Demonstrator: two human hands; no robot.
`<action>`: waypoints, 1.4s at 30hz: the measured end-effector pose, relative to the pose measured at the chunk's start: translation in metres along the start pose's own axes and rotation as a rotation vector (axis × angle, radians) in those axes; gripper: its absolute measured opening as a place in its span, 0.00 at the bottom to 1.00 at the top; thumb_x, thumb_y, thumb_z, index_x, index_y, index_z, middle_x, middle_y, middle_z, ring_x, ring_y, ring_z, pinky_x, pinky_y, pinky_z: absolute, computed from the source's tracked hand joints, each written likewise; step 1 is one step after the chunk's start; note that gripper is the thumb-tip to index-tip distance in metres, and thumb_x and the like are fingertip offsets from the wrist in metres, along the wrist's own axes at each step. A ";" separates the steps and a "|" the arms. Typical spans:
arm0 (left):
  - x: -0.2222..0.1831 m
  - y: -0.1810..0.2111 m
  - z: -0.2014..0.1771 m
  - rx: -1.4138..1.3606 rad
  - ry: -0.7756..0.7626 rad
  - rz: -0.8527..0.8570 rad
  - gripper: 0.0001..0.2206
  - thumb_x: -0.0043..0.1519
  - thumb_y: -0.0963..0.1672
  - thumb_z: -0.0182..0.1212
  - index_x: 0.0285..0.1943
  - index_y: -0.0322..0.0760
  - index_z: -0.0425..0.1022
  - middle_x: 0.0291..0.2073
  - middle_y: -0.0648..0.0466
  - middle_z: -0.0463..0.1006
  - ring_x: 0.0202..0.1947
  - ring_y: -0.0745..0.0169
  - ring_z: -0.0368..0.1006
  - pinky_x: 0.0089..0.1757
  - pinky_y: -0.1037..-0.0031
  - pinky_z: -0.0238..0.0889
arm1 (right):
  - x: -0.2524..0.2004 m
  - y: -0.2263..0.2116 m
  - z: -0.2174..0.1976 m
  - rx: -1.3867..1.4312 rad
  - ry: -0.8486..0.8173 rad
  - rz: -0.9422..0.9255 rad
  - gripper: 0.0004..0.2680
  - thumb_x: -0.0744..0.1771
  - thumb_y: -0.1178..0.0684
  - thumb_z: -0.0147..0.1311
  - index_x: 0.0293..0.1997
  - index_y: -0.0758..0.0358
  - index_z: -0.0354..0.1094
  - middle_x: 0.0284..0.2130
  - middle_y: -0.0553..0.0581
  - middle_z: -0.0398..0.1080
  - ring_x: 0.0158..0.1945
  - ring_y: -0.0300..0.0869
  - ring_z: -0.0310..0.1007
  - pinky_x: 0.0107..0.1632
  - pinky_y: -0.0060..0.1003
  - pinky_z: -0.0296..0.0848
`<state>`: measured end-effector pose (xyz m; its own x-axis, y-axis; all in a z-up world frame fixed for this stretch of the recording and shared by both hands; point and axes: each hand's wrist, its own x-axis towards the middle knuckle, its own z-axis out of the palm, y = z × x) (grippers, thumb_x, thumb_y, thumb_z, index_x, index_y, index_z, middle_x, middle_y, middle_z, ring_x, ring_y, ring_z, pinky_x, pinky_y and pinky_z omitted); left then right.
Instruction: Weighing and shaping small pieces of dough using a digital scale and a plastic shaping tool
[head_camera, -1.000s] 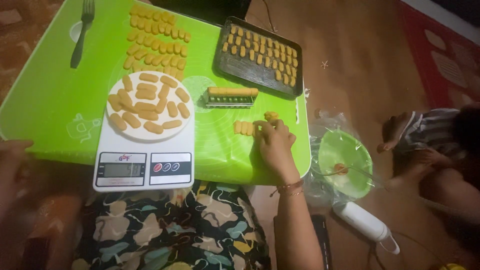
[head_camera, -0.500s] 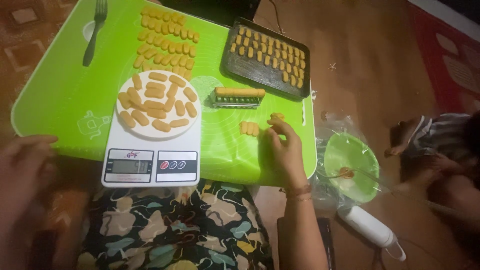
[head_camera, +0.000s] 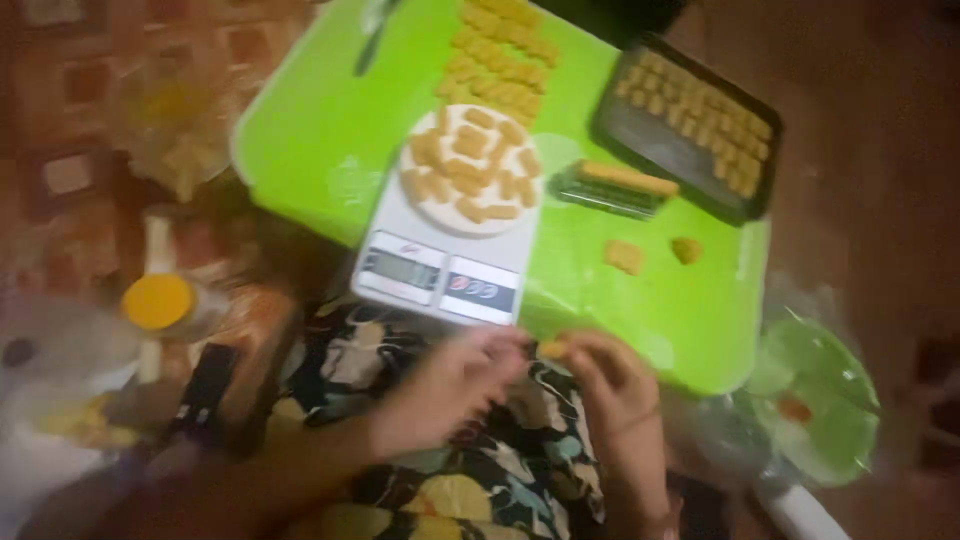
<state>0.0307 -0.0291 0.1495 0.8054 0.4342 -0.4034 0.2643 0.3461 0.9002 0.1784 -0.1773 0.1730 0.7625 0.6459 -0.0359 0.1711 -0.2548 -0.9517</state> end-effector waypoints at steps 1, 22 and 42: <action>-0.012 0.013 0.003 0.093 -0.103 0.005 0.19 0.65 0.50 0.55 0.63 0.45 0.74 0.42 0.58 0.79 0.31 0.70 0.72 0.31 0.82 0.65 | -0.010 -0.005 0.006 -0.105 -0.054 0.060 0.08 0.66 0.51 0.55 0.45 0.60 0.77 0.44 0.55 0.82 0.47 0.40 0.81 0.51 0.32 0.78; 0.002 -0.021 0.005 0.005 -0.233 -0.036 0.13 0.61 0.48 0.65 0.50 0.40 0.82 0.38 0.58 0.84 0.34 0.72 0.74 0.36 0.81 0.65 | -0.006 -0.003 0.008 -0.609 -0.282 -0.654 0.14 0.59 0.52 0.70 0.48 0.47 0.79 0.52 0.46 0.75 0.53 0.40 0.74 0.55 0.41 0.62; 0.104 0.106 -0.061 0.858 0.410 0.485 0.14 0.58 0.53 0.68 0.47 0.48 0.85 0.50 0.56 0.78 0.54 0.53 0.68 0.52 0.56 0.52 | 0.026 0.042 -0.027 -0.514 0.108 -0.488 0.18 0.59 0.53 0.69 0.53 0.51 0.73 0.54 0.51 0.73 0.59 0.45 0.72 0.65 0.44 0.57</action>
<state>0.1100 0.1037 0.1932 0.7269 0.6704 0.1490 0.3772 -0.5710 0.7292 0.2217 -0.1907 0.1401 0.5775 0.7044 0.4128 0.7600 -0.2792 -0.5869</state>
